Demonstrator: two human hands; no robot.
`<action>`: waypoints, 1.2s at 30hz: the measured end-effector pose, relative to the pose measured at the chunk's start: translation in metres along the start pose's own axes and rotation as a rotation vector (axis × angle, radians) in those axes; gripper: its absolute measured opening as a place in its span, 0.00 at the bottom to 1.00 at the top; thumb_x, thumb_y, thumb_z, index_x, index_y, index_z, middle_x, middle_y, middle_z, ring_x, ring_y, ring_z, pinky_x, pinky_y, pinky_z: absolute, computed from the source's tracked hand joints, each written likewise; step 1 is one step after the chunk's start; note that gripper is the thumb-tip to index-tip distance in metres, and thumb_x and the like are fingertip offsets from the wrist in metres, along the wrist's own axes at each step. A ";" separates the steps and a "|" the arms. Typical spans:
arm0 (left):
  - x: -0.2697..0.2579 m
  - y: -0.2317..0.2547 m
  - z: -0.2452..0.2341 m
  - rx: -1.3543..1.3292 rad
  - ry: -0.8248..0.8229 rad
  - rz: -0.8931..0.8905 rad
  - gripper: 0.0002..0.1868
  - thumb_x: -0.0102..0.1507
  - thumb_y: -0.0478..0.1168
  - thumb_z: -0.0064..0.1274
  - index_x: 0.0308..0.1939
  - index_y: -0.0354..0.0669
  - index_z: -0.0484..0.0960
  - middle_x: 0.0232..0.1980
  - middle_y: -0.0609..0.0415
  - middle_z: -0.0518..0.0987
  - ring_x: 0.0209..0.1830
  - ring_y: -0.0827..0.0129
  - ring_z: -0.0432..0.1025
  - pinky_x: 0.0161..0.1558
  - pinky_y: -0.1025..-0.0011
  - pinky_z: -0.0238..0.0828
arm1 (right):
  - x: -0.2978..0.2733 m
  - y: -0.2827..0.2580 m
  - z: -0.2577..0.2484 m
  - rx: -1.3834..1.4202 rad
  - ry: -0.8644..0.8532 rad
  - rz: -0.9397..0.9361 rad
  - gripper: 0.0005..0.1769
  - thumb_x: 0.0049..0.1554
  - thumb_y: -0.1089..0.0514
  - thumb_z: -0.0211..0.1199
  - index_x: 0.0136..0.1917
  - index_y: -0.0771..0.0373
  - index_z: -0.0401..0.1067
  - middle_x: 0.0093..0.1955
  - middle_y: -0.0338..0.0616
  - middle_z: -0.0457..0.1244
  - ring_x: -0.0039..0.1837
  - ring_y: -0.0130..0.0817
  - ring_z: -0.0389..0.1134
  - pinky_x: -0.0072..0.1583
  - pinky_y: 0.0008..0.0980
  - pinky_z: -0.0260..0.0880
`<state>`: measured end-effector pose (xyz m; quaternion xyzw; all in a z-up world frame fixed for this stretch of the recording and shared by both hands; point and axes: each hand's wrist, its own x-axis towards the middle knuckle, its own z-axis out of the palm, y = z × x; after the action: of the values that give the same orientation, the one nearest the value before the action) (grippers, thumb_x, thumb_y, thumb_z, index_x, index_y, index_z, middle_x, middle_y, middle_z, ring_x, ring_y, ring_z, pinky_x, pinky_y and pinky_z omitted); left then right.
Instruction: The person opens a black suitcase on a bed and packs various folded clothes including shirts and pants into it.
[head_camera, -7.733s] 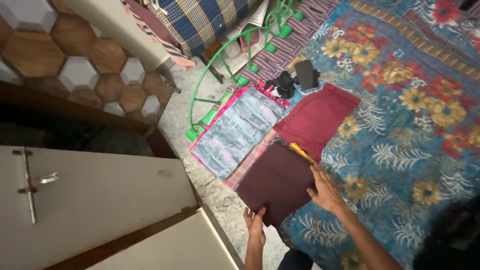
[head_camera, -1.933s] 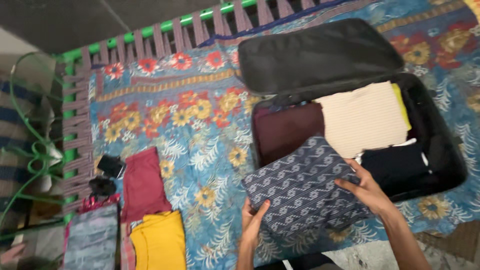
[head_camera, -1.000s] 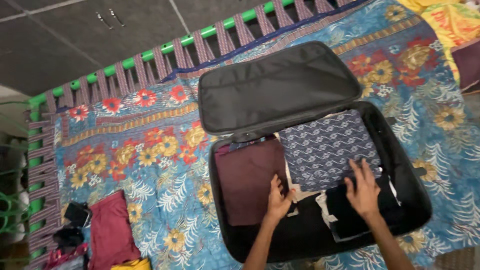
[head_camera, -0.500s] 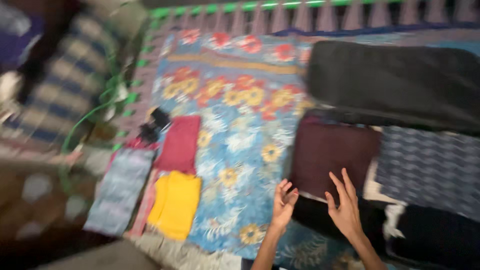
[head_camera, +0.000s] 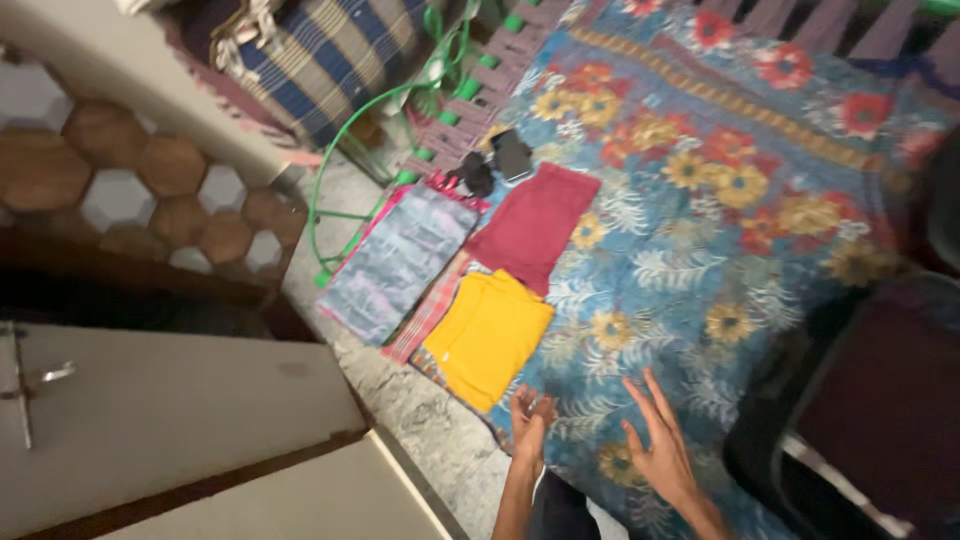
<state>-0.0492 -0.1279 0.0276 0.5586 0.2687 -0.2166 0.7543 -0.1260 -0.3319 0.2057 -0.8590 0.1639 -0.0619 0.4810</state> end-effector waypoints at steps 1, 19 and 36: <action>0.008 0.006 -0.009 -0.008 0.008 -0.005 0.34 0.63 0.37 0.58 0.71 0.52 0.60 0.70 0.53 0.68 0.61 0.66 0.71 0.56 0.65 0.73 | 0.006 -0.005 0.012 0.007 -0.035 -0.045 0.35 0.54 0.63 0.62 0.75 0.53 0.62 0.84 0.51 0.45 0.81 0.53 0.49 0.72 0.45 0.56; 0.153 0.077 -0.099 0.570 0.510 0.238 0.42 0.44 0.34 0.78 0.59 0.38 0.72 0.55 0.47 0.79 0.53 0.61 0.75 0.55 0.66 0.75 | 0.058 -0.053 0.129 -0.106 -0.209 -0.012 0.35 0.55 0.61 0.63 0.75 0.55 0.60 0.83 0.51 0.44 0.82 0.53 0.46 0.74 0.45 0.52; 0.145 0.089 -0.063 0.201 -0.065 -0.023 0.20 0.61 0.43 0.63 0.53 0.37 0.82 0.45 0.56 0.83 0.42 0.69 0.76 0.46 0.68 0.72 | 0.074 -0.044 0.147 -0.063 -0.203 0.087 0.34 0.54 0.59 0.66 0.73 0.56 0.63 0.82 0.53 0.48 0.81 0.51 0.48 0.73 0.44 0.53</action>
<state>0.1064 -0.0464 -0.0161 0.6211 0.2273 -0.2693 0.7001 -0.0077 -0.2174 0.1616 -0.8675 0.1535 0.0514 0.4703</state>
